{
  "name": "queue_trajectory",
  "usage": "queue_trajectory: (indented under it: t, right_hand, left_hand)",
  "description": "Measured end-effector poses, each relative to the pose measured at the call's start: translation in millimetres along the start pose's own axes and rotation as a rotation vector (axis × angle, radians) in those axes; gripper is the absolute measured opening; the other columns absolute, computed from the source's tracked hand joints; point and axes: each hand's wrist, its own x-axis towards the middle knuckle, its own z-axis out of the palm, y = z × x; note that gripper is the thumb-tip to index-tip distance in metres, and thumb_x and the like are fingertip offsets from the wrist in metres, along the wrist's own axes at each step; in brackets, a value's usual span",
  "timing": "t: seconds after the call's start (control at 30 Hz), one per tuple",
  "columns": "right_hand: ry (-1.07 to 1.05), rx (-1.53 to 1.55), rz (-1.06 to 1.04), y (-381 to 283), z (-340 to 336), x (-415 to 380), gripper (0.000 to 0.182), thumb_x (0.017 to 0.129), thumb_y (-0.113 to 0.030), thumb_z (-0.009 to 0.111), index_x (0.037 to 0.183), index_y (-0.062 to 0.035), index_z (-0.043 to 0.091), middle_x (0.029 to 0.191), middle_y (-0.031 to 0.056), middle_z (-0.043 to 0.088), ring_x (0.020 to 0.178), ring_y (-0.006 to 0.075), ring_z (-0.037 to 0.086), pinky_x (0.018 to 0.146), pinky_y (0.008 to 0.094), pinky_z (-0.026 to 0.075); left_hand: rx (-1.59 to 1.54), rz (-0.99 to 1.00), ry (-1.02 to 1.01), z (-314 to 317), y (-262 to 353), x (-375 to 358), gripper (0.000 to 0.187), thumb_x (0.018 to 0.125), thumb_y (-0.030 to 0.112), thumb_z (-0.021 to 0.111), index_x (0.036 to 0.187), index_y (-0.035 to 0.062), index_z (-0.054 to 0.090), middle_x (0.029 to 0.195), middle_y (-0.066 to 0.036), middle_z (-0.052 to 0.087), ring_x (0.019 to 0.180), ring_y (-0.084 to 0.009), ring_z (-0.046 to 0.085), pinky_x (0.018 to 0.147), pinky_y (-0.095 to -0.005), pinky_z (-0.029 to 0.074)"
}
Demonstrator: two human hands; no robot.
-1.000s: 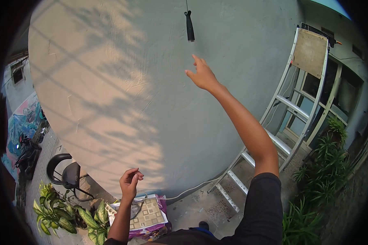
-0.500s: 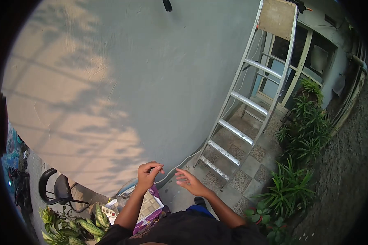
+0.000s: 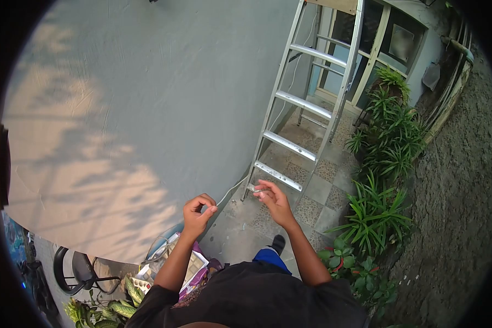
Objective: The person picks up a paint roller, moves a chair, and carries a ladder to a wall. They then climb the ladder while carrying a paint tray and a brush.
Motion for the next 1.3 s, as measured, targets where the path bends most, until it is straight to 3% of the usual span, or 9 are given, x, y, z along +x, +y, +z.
queue_trajectory:
  t: [0.27,0.53,0.6,0.77,0.8,0.87,1.0,1.13,1.3]
  right_hand:
    - [0.183,-0.077,-0.013,-1.7,-111.4,47.2,0.044,0.095,-0.013,0.056,0.136,-0.0037,0.044,0.119,0.0096,0.055,0.104,0.0167,0.061,0.083,0.0279,0.048]
    - [0.583,-0.285,-0.285,-44.5,-290.1,164.0,0.043,0.093,-0.014,0.058,0.133,-0.0036,0.046,0.116,0.0093,0.055,0.102,0.0173,0.061,0.078,0.0278,0.051]
    - [0.643,-0.29,-0.322,-66.0,-324.7,199.3,0.045,0.09,-0.012,0.062,0.131,-0.0026,0.047,0.111,0.0088,0.056,0.091,0.0144,0.059,0.078,0.0283,0.049]
    - [0.758,-0.804,-0.434,-85.1,-409.2,292.1,0.056,0.085,-0.019,0.067,0.133,-0.0016,0.044,0.12,0.016,0.052,0.104,0.0239,0.057,0.09,0.0372,0.046]
    - [0.759,-0.796,-0.434,-80.4,-423.7,304.3,0.056,0.085,-0.019,0.067,0.133,-0.0016,0.044,0.12,0.016,0.052,0.104,0.0239,0.057,0.09,0.0372,0.046]
    - [0.735,-0.919,-0.393,-62.8,-444.2,325.9,0.064,0.083,-0.028,0.07,0.135,-0.0019,0.042,0.127,0.0205,0.048,0.115,0.0303,0.053,0.095,0.0412,0.044]
    - [0.617,-1.103,-0.348,-36.7,-456.3,337.5,0.068,0.086,-0.041,0.066,0.135,0.0005,0.041,0.135,0.0195,0.044,0.126,0.0347,0.045,0.103,0.0406,0.037]
    - [0.706,-1.233,-0.274,-32.2,-448.3,331.3,0.067,0.089,-0.05,0.058,0.135,-0.005,0.042,0.139,0.0127,0.043,0.128,0.0346,0.044,0.101,0.0473,0.037]
    - [0.68,-1.173,-0.202,-40.1,-444.8,328.5,0.069,0.088,-0.052,0.059,0.137,-0.0071,0.041,0.14,0.0109,0.043,0.128,0.0327,0.045,0.098,0.0524,0.037]
  left_hand:
    - [-0.011,-0.03,-0.047,52.1,-39.8,49.5,0.009,0.086,0.002,0.065,0.078,-0.0007,0.061,0.073,-0.009,0.065,0.067,-0.0146,0.06,0.063,-0.0267,0.046]
    - [-0.005,-0.05,-0.054,113.9,-74.2,101.0,0.008,0.087,0.002,0.063,0.079,-0.0011,0.061,0.074,-0.009,0.065,0.069,-0.0155,0.061,0.064,-0.0274,0.048]
    - [-0.009,-0.034,-0.037,126.7,-79.0,112.2,0.009,0.088,0.002,0.062,0.08,-0.001,0.061,0.075,-0.009,0.065,0.069,-0.0157,0.061,0.065,-0.0276,0.048]
    - [-0.013,-0.057,-0.002,153.3,-83.1,127.6,0.01,0.089,0.002,0.06,0.08,-0.0011,0.06,0.075,-0.009,0.064,0.07,-0.0159,0.06,0.065,-0.028,0.048]
    - [-0.04,-0.069,0.017,158.3,-82.2,131.1,0.01,0.09,0.001,0.059,0.08,-0.0012,0.06,0.076,-0.01,0.064,0.07,-0.0159,0.06,0.065,-0.0281,0.048]
    - [-0.022,-0.064,0.02,166.6,-82.6,137.6,0.01,0.09,0.001,0.059,0.08,-0.0012,0.06,0.076,-0.01,0.064,0.07,-0.0159,0.06,0.066,-0.0282,0.048]
    - [-0.014,-0.084,0.021,181.9,-86.1,145.8,0.011,0.091,0.002,0.058,0.081,-0.0012,0.06,0.076,-0.01,0.064,0.07,-0.0156,0.06,0.067,-0.028,0.048]
    - [0.025,-0.093,-0.011,193.6,-85.7,157.0,0.011,0.091,0.002,0.058,0.081,-0.0013,0.06,0.076,-0.01,0.064,0.07,-0.0153,0.06,0.067,-0.0277,0.048]
    - [-0.02,-0.064,-0.065,218.6,-98.4,176.5,0.014,0.092,0.005,0.058,0.08,-0.0018,0.06,0.076,-0.008,0.063,0.07,-0.0142,0.059,0.067,-0.027,0.048]
